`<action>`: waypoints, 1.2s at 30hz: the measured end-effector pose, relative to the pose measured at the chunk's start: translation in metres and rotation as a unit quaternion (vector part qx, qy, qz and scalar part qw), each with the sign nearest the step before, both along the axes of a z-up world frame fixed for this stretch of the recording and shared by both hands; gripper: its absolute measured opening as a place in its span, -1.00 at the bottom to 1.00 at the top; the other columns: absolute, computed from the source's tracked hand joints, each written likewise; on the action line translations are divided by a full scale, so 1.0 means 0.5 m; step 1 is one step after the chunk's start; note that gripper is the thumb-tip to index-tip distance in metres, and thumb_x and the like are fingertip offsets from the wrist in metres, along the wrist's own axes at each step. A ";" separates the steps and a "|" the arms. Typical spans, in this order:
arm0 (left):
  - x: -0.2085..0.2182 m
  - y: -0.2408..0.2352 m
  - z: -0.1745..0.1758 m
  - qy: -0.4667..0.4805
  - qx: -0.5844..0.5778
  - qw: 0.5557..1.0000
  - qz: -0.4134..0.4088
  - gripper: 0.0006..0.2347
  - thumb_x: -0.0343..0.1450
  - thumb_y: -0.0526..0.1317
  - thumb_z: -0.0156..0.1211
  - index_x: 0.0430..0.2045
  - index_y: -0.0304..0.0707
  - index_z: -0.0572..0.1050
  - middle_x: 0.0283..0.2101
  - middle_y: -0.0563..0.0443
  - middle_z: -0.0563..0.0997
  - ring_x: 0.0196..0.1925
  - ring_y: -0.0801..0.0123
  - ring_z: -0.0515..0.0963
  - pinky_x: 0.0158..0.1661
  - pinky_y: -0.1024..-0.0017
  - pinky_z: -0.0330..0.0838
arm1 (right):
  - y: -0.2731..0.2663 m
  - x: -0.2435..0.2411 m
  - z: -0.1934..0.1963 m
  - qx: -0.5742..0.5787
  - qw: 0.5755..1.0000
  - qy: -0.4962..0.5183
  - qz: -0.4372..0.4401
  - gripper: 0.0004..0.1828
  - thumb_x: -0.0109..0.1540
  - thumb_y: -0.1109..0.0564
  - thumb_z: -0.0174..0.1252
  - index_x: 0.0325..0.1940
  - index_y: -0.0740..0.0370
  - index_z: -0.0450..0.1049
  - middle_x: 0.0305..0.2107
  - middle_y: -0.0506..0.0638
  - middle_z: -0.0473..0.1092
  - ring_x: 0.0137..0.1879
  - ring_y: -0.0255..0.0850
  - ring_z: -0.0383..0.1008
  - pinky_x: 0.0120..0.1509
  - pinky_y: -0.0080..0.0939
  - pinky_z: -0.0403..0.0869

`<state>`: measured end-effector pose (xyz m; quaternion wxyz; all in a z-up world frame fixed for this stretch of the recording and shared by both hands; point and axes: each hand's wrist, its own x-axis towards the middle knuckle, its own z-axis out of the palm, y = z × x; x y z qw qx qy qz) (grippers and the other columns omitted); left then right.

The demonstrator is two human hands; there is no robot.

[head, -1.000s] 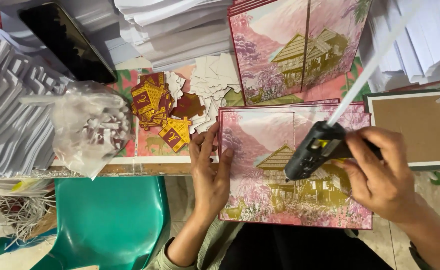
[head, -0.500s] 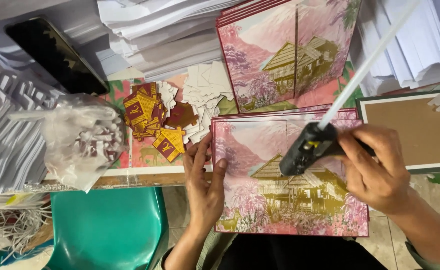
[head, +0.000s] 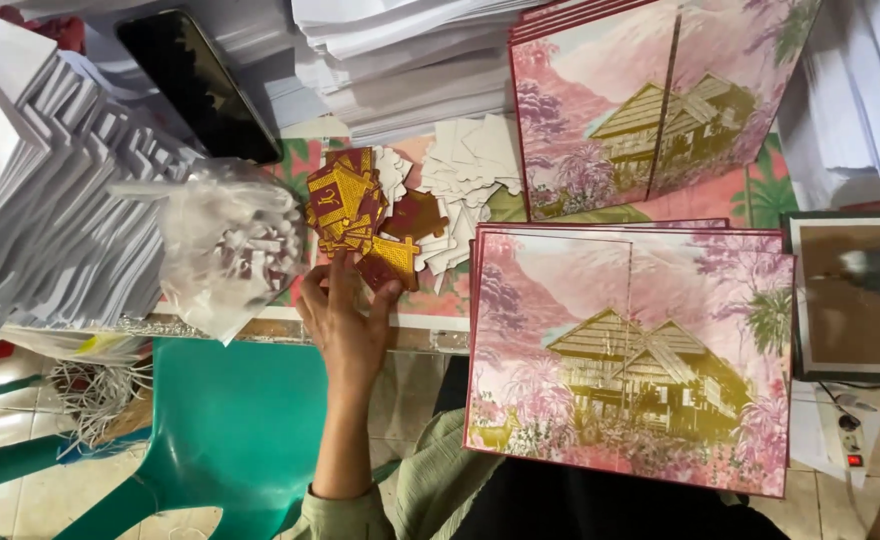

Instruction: Using a hot glue gun to attach decorative house-shaped cutouts to the front of printed cards.

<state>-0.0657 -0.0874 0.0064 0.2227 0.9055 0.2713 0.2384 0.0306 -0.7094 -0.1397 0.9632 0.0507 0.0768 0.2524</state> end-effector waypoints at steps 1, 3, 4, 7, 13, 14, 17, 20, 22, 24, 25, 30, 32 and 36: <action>0.003 0.011 -0.007 0.000 0.006 1.000 -0.013 -0.42 0.21 0.09 0.24 0.08 -0.16 0.35 -0.05 -0.28 0.31 -0.11 -0.06 0.30 -0.13 0.02 0.24 | 0.005 0.002 -0.003 -0.138 0.990 -0.008 -0.006 -0.61 0.58 0.02 -0.16 0.47 0.18 0.15 -0.23 -0.07 0.40 -0.37 -0.35 0.23 -0.40 -0.40 0.29; 0.009 0.021 -0.005 -0.001 0.013 1.000 -0.027 -0.35 0.09 0.05 0.44 0.05 -0.19 0.39 -0.08 -0.29 0.33 -0.16 -0.06 0.34 -0.16 0.06 0.27 | 0.034 0.004 0.006 -0.272 0.962 -0.018 -0.013 -0.63 0.56 0.00 -0.15 0.41 0.18 0.17 -0.22 -0.06 0.39 -0.33 -0.32 0.25 -0.35 -0.38 0.29; 0.013 0.020 0.004 -0.005 0.028 0.998 -0.048 -0.41 0.09 0.00 0.44 -0.01 -0.17 0.43 -0.08 -0.25 0.34 -0.16 -0.09 0.35 -0.15 0.04 0.26 | 0.057 0.005 0.018 -0.463 0.886 -0.027 -0.022 -0.65 0.53 -0.02 -0.14 0.33 0.19 0.20 -0.21 -0.04 0.37 -0.27 -0.27 0.28 -0.28 -0.34 0.30; 0.014 0.026 0.005 -0.018 0.055 0.996 -0.070 -0.56 0.14 -0.07 0.40 -0.15 -0.25 0.49 -0.12 -0.22 0.32 -0.16 -0.08 0.31 -0.17 0.03 0.25 | 0.095 0.005 0.048 -0.777 0.627 -0.033 -0.041 -0.66 0.46 -0.07 -0.12 0.17 0.20 0.27 -0.17 0.01 0.34 -0.16 -0.17 0.33 -0.14 -0.25 0.33; -0.017 -0.035 0.117 -0.201 -0.090 0.973 -0.075 -0.94 0.37 -0.33 0.16 -0.41 -0.36 0.50 -0.34 -0.03 0.43 -0.41 0.38 0.47 -0.46 0.53 0.43 | 0.048 0.015 0.049 -0.931 0.277 -0.231 -0.052 -0.68 0.58 0.08 -0.16 0.12 0.45 0.33 -0.05 0.28 0.31 0.08 0.15 0.27 0.19 0.12 0.21; -0.022 -0.062 0.149 -0.235 -0.197 0.949 -0.074 -0.95 0.37 -0.36 0.13 -0.45 -0.39 0.46 -0.34 -0.01 0.40 -0.49 0.46 0.45 -0.51 0.61 0.50 | 0.047 0.007 0.066 -0.910 0.238 -0.332 -0.072 -0.60 0.58 0.13 -0.28 0.30 0.50 0.30 0.12 0.36 0.30 0.31 0.22 0.23 0.45 0.17 0.14; -0.018 -0.171 0.245 -0.216 -0.288 0.910 -0.205 -0.93 0.33 -0.38 0.13 -0.58 -0.28 0.40 -0.48 0.04 0.41 -0.54 0.50 0.41 -0.49 0.62 0.31 | 0.443 -0.066 0.511 -0.876 0.332 -0.339 -0.080 -0.56 0.27 0.32 -0.03 0.25 0.47 0.27 0.16 0.31 0.25 0.25 0.03 0.25 0.25 -0.13 0.26; -0.011 -0.262 0.265 -0.154 -0.416 0.843 -0.304 -0.94 0.32 -0.40 0.15 -0.48 -0.33 0.39 -0.47 -0.02 0.44 -0.53 0.38 0.60 -0.52 0.62 0.48 | 0.558 -0.088 0.584 -0.753 0.426 -0.493 -0.093 -0.43 0.02 0.27 0.14 0.11 0.45 0.27 -0.04 0.22 0.36 -0.12 -0.19 0.51 -0.17 -0.44 0.54; -0.011 -0.289 0.267 -0.119 -0.427 0.837 -0.321 -0.91 0.30 -0.37 0.19 -0.43 -0.30 0.40 -0.49 0.03 0.47 -0.53 0.47 0.54 -0.47 0.62 0.48 | 0.568 -0.100 0.566 -0.779 0.411 -0.465 -0.091 -0.63 0.05 0.27 0.16 -0.08 0.44 0.36 -0.19 0.15 0.42 -0.30 -0.27 0.47 -0.26 -0.44 0.50; -0.003 -0.296 0.267 -0.092 -0.435 0.831 -0.335 -0.87 0.28 -0.35 0.22 -0.38 -0.27 0.41 -0.51 0.08 0.50 -0.52 0.56 0.48 -0.42 0.62 0.48 | 0.567 -0.093 0.554 -0.800 0.394 -0.444 -0.091 -0.81 0.08 0.28 0.19 -0.26 0.43 0.45 -0.34 0.07 0.47 -0.48 -0.35 0.42 -0.34 -0.44 0.45; 0.000 -0.291 0.265 -0.093 -0.392 0.836 -0.374 -0.83 0.31 -0.38 0.20 -0.28 -0.31 0.39 -0.46 0.05 0.52 -0.50 0.51 0.52 -0.40 0.60 0.52 | 0.559 -0.088 0.550 -0.789 0.408 -0.454 -0.073 -0.80 0.07 0.27 0.18 -0.24 0.40 0.46 -0.30 0.11 0.48 -0.41 -0.29 0.49 -0.29 -0.43 0.50; 0.006 -0.258 0.221 -0.085 -0.235 0.892 -0.378 -0.75 0.37 -0.28 0.13 -0.08 -0.22 0.36 -0.12 -0.07 0.45 -0.38 0.45 0.54 -0.32 0.49 0.50 | 0.557 -0.076 0.499 -0.716 0.530 -0.453 -0.028 -0.71 0.03 0.36 0.15 -0.16 0.45 0.42 -0.39 0.14 0.42 -0.56 -0.29 0.49 -0.54 -0.51 0.61; 0.004 -0.250 0.213 -0.080 -0.178 0.914 -0.355 -0.77 0.41 -0.26 0.05 -0.06 -0.18 0.37 -0.10 -0.11 0.40 -0.09 0.20 0.47 -0.15 0.39 0.42 | 0.552 -0.077 0.466 -0.728 0.514 -0.453 -0.018 -0.52 0.05 0.35 0.19 0.06 0.29 0.35 -0.34 0.04 0.52 -0.37 -0.33 0.60 -0.37 -0.53 0.62; 0.004 -0.248 0.195 -0.086 -0.156 0.919 -0.353 -0.76 0.42 -0.26 0.02 -0.04 -0.20 0.34 -0.08 -0.13 0.38 -0.05 0.15 0.45 -0.07 0.32 0.39 | 0.579 -0.064 0.478 -0.734 0.499 -0.461 -0.004 -0.56 0.04 0.37 0.20 0.01 0.28 0.38 -0.35 0.05 0.49 -0.33 -0.29 0.61 -0.19 -0.50 0.62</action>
